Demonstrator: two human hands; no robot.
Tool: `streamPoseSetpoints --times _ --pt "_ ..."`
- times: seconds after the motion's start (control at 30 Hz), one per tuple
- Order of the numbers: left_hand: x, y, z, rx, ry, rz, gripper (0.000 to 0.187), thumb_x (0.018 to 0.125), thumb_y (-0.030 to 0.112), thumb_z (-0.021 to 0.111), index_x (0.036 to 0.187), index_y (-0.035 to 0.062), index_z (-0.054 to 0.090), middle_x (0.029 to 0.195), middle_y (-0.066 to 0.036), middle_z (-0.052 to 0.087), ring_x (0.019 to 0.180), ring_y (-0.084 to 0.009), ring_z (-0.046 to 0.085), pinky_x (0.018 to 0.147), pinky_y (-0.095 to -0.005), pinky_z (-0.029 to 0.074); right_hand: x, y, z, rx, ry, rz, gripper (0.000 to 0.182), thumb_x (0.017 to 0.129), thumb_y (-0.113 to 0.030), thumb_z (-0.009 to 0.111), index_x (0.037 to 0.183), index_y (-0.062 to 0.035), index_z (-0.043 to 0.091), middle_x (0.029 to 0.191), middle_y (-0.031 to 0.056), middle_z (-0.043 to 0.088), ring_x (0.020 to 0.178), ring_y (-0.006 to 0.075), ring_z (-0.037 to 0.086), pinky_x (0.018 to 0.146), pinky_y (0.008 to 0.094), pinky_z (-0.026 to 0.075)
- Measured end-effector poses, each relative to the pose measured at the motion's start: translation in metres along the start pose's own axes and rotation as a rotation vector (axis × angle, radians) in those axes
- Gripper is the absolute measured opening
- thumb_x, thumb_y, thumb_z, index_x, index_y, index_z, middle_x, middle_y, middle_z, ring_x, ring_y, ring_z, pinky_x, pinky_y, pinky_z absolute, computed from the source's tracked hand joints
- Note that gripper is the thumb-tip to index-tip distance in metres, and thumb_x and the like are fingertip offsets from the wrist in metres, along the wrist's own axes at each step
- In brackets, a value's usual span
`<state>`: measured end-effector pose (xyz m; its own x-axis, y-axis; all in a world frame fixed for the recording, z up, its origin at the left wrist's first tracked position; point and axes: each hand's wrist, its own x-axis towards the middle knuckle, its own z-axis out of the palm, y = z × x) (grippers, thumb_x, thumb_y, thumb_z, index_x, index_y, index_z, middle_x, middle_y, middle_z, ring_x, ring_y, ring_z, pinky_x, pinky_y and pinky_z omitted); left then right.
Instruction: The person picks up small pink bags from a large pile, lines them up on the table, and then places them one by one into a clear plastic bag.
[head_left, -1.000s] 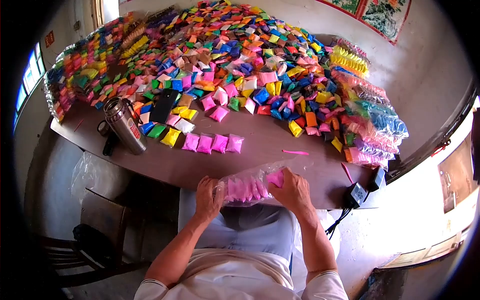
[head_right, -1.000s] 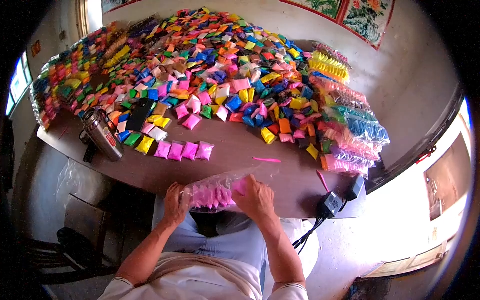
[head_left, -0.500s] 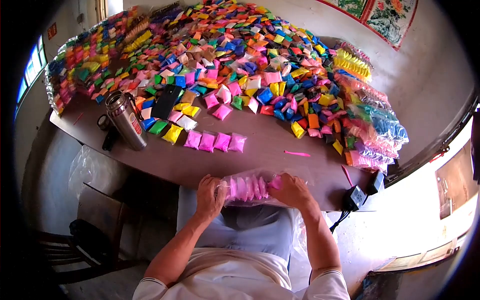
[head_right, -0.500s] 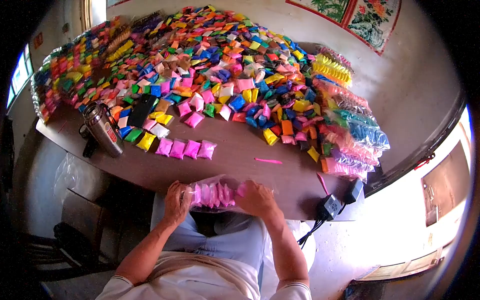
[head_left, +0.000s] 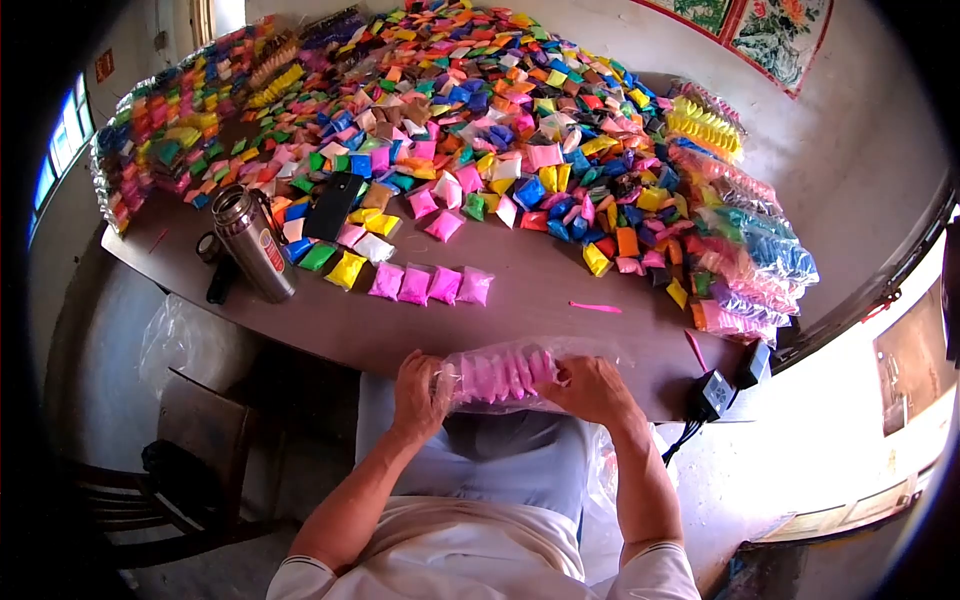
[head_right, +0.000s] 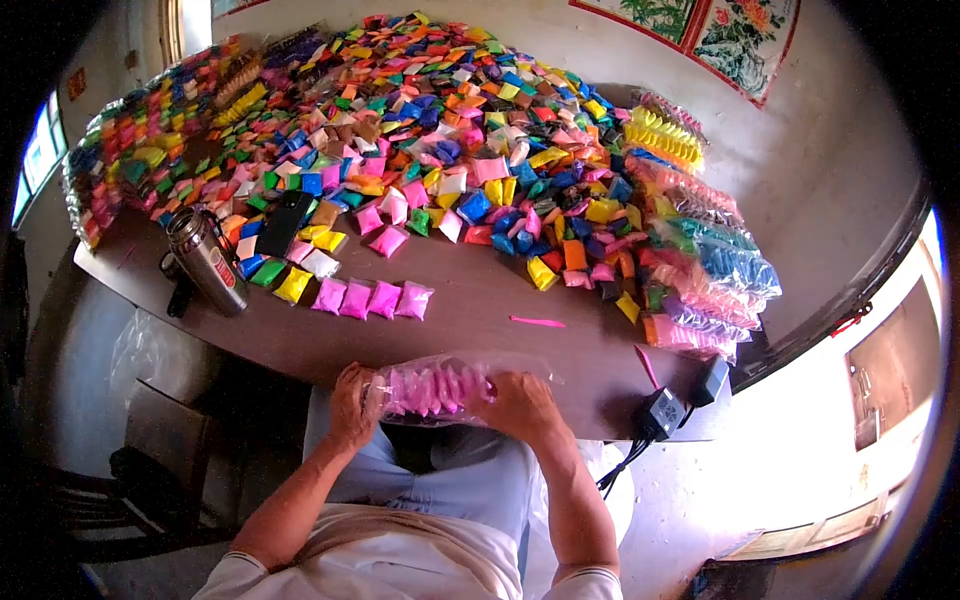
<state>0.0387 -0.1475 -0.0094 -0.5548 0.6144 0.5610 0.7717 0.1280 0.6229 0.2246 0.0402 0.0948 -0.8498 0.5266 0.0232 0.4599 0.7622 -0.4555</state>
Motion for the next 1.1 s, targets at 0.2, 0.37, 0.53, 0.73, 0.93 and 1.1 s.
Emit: streamPoseSetpoints --times 0.2,0.37,0.53,0.73,0.93,1.1 --pt "-0.003 -0.001 0.004 0.012 0.041 -0.036 0.023 0.09 0.02 0.055 0.094 -0.0011 0.061 0.096 -0.018 0.064 0.096 -0.0391 0.058 0.101 -0.0479 0.039 -0.001 -0.001 0.004 -0.04 -0.011 -0.004 0.03 0.081 -0.033 0.064 0.086 -0.0045 0.069 0.075 0.0226 0.064 0.076 0.0429 0.063 0.072 0.0482 0.051" --pt "0.003 0.003 -0.002 -0.1 0.03 0.08 0.024 0.088 0.023 0.055 0.093 0.0002 0.061 0.091 -0.018 0.063 0.092 -0.0385 0.058 0.101 -0.0471 0.039 -0.013 -0.032 -0.039 0.028 0.108 -0.105 0.022 0.085 -0.024 0.062 0.086 -0.0032 0.068 0.079 0.0222 0.064 0.075 0.0409 0.064 0.067 0.045 0.051" --pt "0.003 0.003 0.0 -0.079 0.014 -0.054 0.024 0.087 0.023 0.054 0.091 0.001 0.061 0.09 -0.019 0.062 0.092 -0.0391 0.057 0.1 -0.048 0.039 0.017 -0.078 -0.076 0.288 0.35 -0.178 0.014 0.086 -0.012 0.059 0.089 -0.0002 0.065 0.08 0.0202 0.064 0.074 0.0394 0.063 0.064 0.0435 0.049" --pt "0.002 -0.004 0.001 -0.121 -0.008 0.056 0.019 0.086 0.021 0.054 0.089 0.0035 0.06 0.087 -0.015 0.061 0.09 -0.0373 0.057 0.097 -0.0481 0.04 0.152 -0.072 -0.025 -0.036 0.05 -0.332 0.02 0.084 -0.015 0.057 0.094 -0.0031 0.069 0.091 0.0182 0.069 0.087 0.0367 0.065 0.077 0.0418 0.051" --pt "0.001 -0.003 0.004 -0.032 0.073 0.108 0.018 0.086 0.022 0.056 0.088 0.0049 0.062 0.088 -0.012 0.063 0.09 -0.0342 0.058 0.096 -0.0477 0.041 0.229 -0.037 0.052 -0.399 -0.155 -0.275 0.026 0.078 -0.023 0.064 0.094 -0.0049 0.071 0.096 0.0182 0.069 0.091 0.0356 0.066 0.082 0.0432 0.052" --pt "0.001 -0.002 -0.005 -0.16 -0.043 -0.003 0.032 0.09 0.032 0.056 0.098 0.0019 0.064 0.097 -0.016 0.065 0.098 -0.0374 0.059 0.101 -0.0491 0.039 0.224 -0.046 0.054 -0.533 -0.322 -0.209 0.038 0.072 -0.033 0.073 0.098 -0.0046 0.07 0.095 0.0176 0.069 0.091 0.0358 0.066 0.079 0.044 0.052"
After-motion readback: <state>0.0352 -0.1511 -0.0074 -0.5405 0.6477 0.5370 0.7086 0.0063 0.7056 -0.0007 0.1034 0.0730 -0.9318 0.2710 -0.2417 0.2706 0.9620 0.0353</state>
